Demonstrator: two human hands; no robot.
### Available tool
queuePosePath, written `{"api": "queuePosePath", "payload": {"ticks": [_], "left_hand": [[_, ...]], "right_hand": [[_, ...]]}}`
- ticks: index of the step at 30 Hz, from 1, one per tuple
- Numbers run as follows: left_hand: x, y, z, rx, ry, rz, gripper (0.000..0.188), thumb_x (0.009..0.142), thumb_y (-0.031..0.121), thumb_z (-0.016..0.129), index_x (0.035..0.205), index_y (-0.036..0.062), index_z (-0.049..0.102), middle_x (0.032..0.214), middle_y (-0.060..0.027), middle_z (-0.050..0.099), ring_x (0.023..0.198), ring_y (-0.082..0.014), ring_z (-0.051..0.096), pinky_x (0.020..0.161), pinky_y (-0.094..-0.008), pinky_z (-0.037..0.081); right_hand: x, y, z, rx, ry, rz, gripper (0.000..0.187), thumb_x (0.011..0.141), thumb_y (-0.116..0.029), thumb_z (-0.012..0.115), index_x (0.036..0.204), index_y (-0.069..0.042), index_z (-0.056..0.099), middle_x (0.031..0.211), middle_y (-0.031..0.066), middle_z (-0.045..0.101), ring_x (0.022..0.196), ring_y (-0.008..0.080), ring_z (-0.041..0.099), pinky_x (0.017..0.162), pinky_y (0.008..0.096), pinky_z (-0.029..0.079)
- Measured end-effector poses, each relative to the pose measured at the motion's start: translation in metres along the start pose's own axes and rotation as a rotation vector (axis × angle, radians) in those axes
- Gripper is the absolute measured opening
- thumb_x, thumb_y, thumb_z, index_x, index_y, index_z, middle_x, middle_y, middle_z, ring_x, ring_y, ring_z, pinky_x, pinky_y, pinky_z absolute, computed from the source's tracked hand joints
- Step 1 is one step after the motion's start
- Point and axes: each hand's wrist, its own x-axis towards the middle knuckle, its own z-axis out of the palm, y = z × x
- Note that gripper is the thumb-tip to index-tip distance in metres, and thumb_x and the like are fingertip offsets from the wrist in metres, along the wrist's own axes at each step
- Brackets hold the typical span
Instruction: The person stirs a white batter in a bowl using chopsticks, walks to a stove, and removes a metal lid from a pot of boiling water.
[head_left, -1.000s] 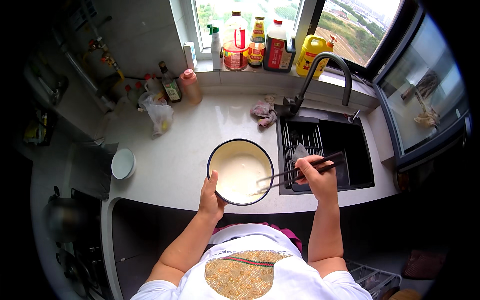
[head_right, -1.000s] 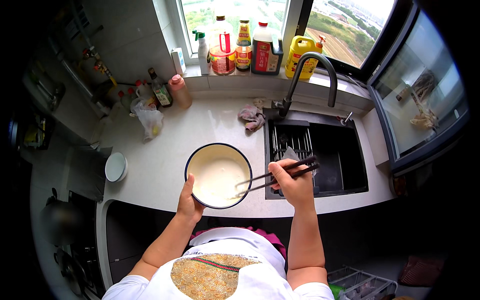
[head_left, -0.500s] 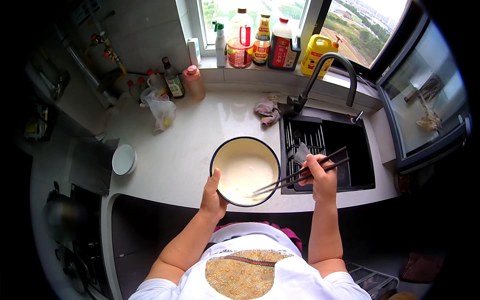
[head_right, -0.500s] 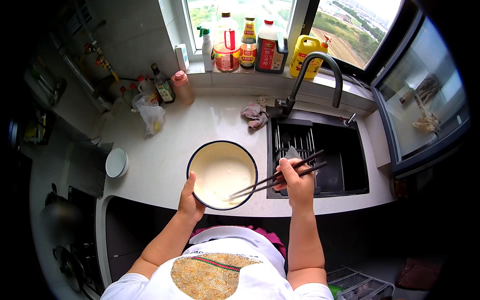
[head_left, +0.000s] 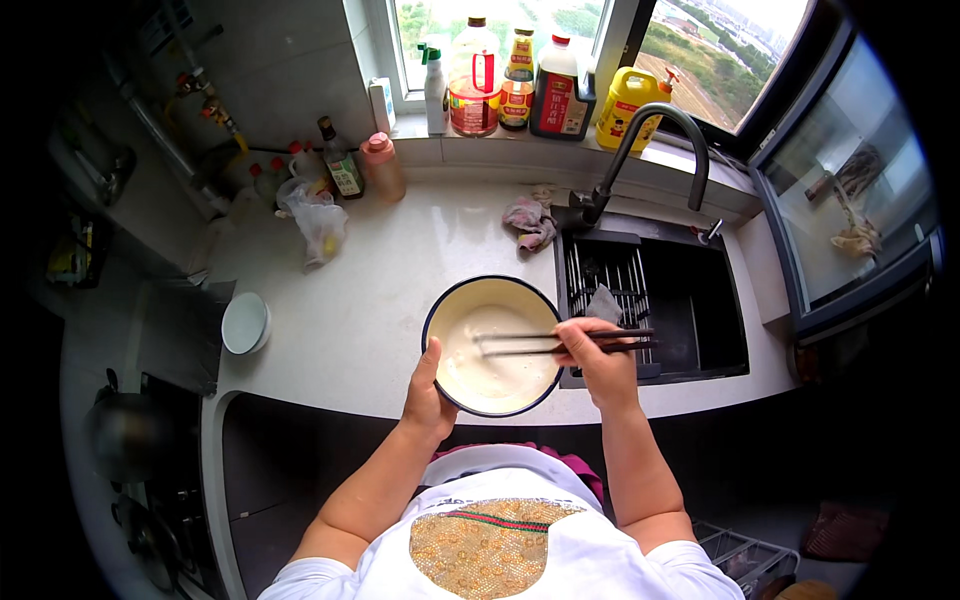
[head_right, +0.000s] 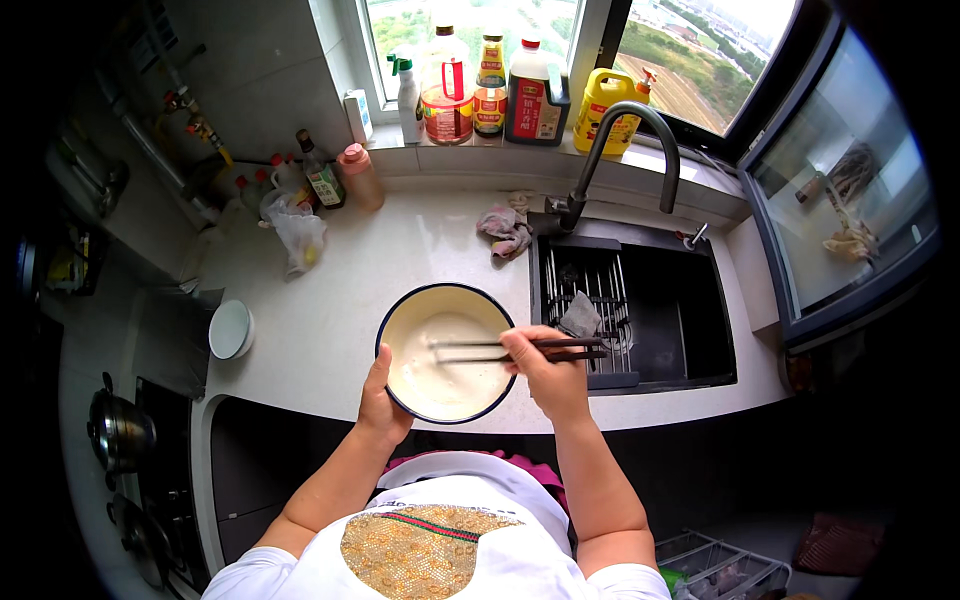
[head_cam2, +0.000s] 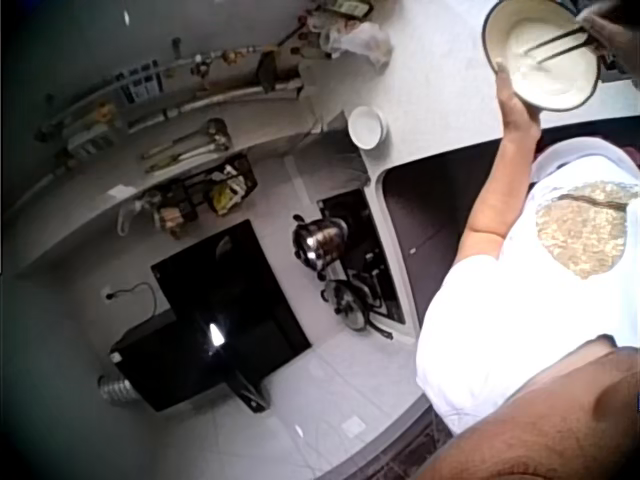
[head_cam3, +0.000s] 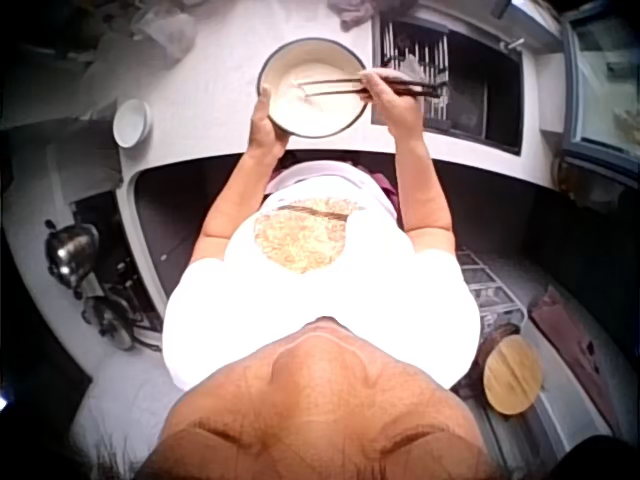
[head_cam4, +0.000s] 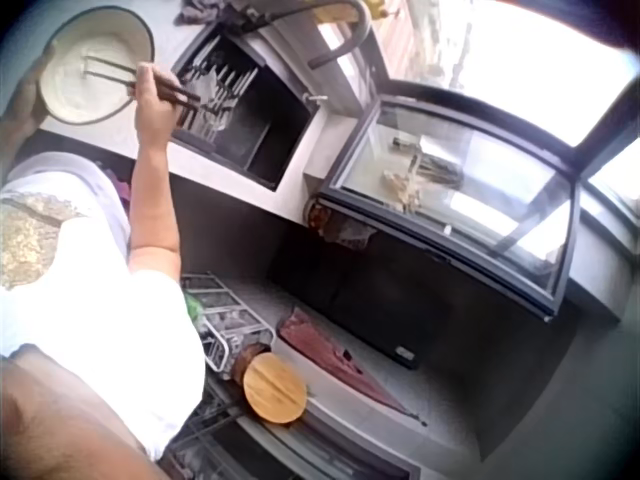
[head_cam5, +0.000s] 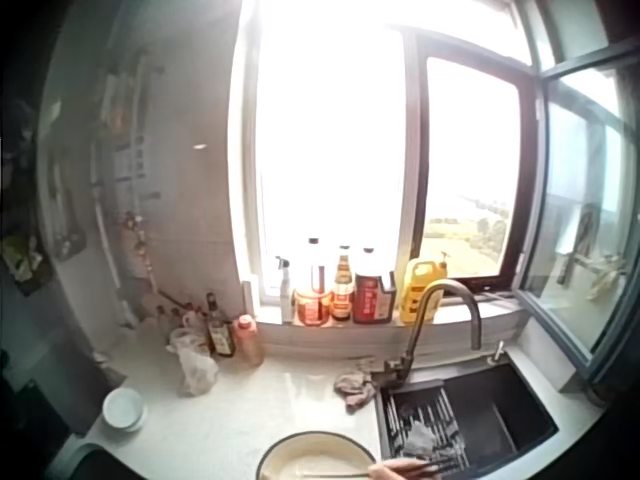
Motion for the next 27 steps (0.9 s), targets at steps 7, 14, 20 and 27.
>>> {"api": "queuePosePath", "payload": {"ticks": [7, 14, 20, 27], "left_hand": [[-0.002, 0.002, 0.0, 0.029, 0.003, -0.021, 0.066, 0.089, 0.053, 0.054, 0.131, 0.0036, 0.044, 0.125, -0.0123, 0.055, 0.117, -0.0227, 0.053, 0.097, -0.0362, 0.044], [0.001, 0.003, 0.005, 0.032, -0.003, -0.037, 0.066, 0.089, 0.053, 0.054, 0.131, 0.0033, 0.045, 0.125, -0.0128, 0.056, 0.118, -0.0229, 0.052, 0.098, -0.0365, 0.043], [0.003, 0.002, 0.007, 0.03, -0.033, -0.043, 0.066, 0.089, 0.053, 0.054, 0.131, 0.0023, 0.045, 0.126, -0.0131, 0.055, 0.117, -0.0231, 0.053, 0.1, -0.0366, 0.041], [0.005, 0.009, 0.001, 0.029, -0.002, -0.026, 0.066, 0.088, 0.053, 0.055, 0.13, 0.0028, 0.046, 0.125, -0.0122, 0.055, 0.118, -0.0223, 0.052, 0.101, -0.0363, 0.04]], "right_hand": [[0.016, -0.024, -0.033, -0.188, 0.145, -0.059, 0.011, 0.085, -0.011, 0.068, 0.08, -0.001, 0.068, 0.07, 0.008, 0.066, 0.057, 0.0125, 0.064, 0.05, 0.0229, 0.055], [0.009, -0.02, -0.021, -0.136, -0.06, 0.067, 0.012, 0.085, -0.012, 0.069, 0.082, -0.001, 0.068, 0.071, 0.0079, 0.066, 0.056, 0.0132, 0.064, 0.05, 0.0225, 0.055], [0.011, -0.012, -0.007, -0.053, 0.091, -0.184, 0.014, 0.085, -0.014, 0.07, 0.084, -0.001, 0.068, 0.07, 0.0042, 0.065, 0.059, 0.0091, 0.061, 0.053, 0.0199, 0.051], [0.008, -0.032, -0.026, -0.139, -0.104, -0.008, 0.01, 0.086, -0.007, 0.065, 0.08, 0.0, 0.066, 0.069, 0.0085, 0.066, 0.057, 0.0138, 0.065, 0.047, 0.0241, 0.056]]}}
